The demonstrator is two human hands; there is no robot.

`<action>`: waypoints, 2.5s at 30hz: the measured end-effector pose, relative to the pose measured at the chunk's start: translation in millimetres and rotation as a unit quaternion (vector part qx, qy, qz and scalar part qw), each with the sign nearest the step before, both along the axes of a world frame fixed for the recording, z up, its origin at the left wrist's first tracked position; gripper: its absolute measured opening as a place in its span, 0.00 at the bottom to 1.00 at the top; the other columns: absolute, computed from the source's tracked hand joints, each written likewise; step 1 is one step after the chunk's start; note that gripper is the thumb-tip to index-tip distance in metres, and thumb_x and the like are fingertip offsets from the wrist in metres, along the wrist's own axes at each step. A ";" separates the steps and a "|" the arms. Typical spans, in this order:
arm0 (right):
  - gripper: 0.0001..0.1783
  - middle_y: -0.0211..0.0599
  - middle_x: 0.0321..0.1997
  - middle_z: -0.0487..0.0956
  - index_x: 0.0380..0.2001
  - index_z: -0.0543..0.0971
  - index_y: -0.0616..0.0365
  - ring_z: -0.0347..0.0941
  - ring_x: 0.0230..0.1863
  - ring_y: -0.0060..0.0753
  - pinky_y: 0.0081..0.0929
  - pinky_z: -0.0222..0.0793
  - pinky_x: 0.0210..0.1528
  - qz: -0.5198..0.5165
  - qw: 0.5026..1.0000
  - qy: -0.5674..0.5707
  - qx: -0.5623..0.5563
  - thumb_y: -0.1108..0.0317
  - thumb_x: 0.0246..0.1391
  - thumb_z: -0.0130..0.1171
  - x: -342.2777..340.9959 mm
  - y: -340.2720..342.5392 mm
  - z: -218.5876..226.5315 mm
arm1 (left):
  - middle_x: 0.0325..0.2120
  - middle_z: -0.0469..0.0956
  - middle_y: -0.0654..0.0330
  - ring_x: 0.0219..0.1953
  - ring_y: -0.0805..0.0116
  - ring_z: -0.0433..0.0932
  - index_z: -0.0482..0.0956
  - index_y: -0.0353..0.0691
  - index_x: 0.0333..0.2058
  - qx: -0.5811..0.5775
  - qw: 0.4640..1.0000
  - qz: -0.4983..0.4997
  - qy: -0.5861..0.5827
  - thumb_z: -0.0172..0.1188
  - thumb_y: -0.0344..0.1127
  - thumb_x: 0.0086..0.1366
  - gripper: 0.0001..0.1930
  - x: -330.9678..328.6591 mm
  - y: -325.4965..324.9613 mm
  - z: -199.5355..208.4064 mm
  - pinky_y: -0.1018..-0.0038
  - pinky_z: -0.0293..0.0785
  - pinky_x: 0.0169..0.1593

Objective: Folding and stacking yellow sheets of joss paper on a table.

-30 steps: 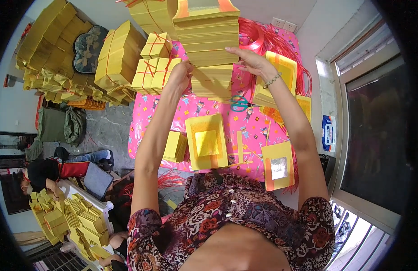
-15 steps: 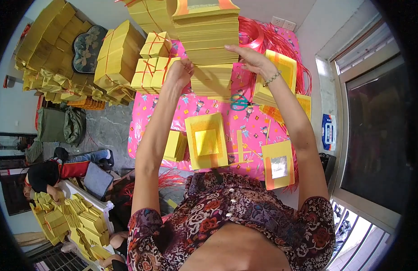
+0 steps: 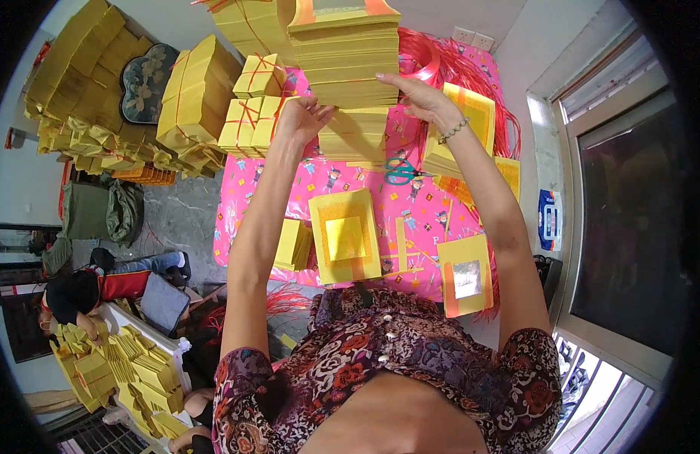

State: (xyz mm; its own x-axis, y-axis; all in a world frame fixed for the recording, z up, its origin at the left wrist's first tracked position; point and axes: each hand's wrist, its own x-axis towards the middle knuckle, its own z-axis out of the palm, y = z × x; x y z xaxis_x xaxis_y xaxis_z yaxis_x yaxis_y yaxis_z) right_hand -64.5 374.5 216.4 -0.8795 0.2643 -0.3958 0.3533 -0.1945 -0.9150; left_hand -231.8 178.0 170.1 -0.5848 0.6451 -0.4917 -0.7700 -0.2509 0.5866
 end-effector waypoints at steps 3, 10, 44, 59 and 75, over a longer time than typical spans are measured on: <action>0.52 0.45 0.74 0.51 0.66 0.64 0.52 0.41 0.72 0.45 0.45 0.39 0.70 0.020 1.000 0.018 -0.016 0.36 0.44 0.70 0.4 1.5 -0.2 | 0.39 0.71 0.49 0.44 0.50 0.72 0.69 0.32 0.36 0.007 1.000 -0.012 0.011 0.47 0.27 0.64 0.05 2.6 -0.7 4.7 0.55 0.70 0.59; 0.53 0.45 0.75 0.49 0.67 0.63 0.53 0.37 0.75 0.46 0.50 0.36 0.71 0.016 1.000 0.010 -0.024 0.36 0.44 0.69 -3.3 -2.5 0.8 | 0.42 0.66 0.49 0.44 0.53 0.71 0.67 0.30 0.44 -0.009 0.998 -0.023 0.053 0.47 0.27 0.64 0.10 -10.3 -4.8 -14.9 0.59 0.72 0.55; 0.32 0.27 0.55 0.76 0.54 0.76 0.50 0.67 0.53 0.20 0.29 0.61 0.56 -0.056 0.995 0.044 -0.065 0.46 0.50 0.70 -0.8 8.4 -11.8 | 0.43 0.63 0.52 0.42 0.59 0.63 0.67 0.32 0.48 -0.009 0.999 0.040 -0.021 0.63 0.45 0.56 0.27 -2.1 4.1 22.9 0.63 0.70 0.51; 0.33 0.31 0.55 0.75 0.56 0.74 0.53 0.70 0.53 0.27 0.29 0.65 0.59 -0.114 0.980 0.074 -0.142 0.49 0.51 0.70 1.0 6.8 -6.5 | 0.43 0.64 0.51 0.46 0.62 0.63 0.67 0.28 0.53 0.012 0.999 -0.016 0.033 0.68 0.64 0.49 0.46 -4.0 6.5 21.7 0.71 0.69 0.43; 0.34 0.27 0.59 0.70 0.57 0.73 0.46 0.65 0.54 0.27 0.34 0.62 0.57 -0.077 0.983 0.089 -0.141 0.47 0.50 0.70 5.9 9.4 -9.7 | 0.42 0.66 0.53 0.42 0.65 0.62 0.70 0.33 0.50 0.010 0.999 -0.009 -0.044 0.75 0.63 0.44 0.45 -9.3 11.1 13.8 0.72 0.67 0.41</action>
State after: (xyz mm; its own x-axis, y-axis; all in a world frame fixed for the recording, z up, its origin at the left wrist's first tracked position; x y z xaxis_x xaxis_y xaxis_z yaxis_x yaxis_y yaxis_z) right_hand -58.6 383.9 206.7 -0.8997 0.3013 -0.3159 0.1392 -0.4879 -0.8617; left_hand -241.1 189.0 183.9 -0.5283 0.6651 -0.5277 -0.8226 -0.2472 0.5120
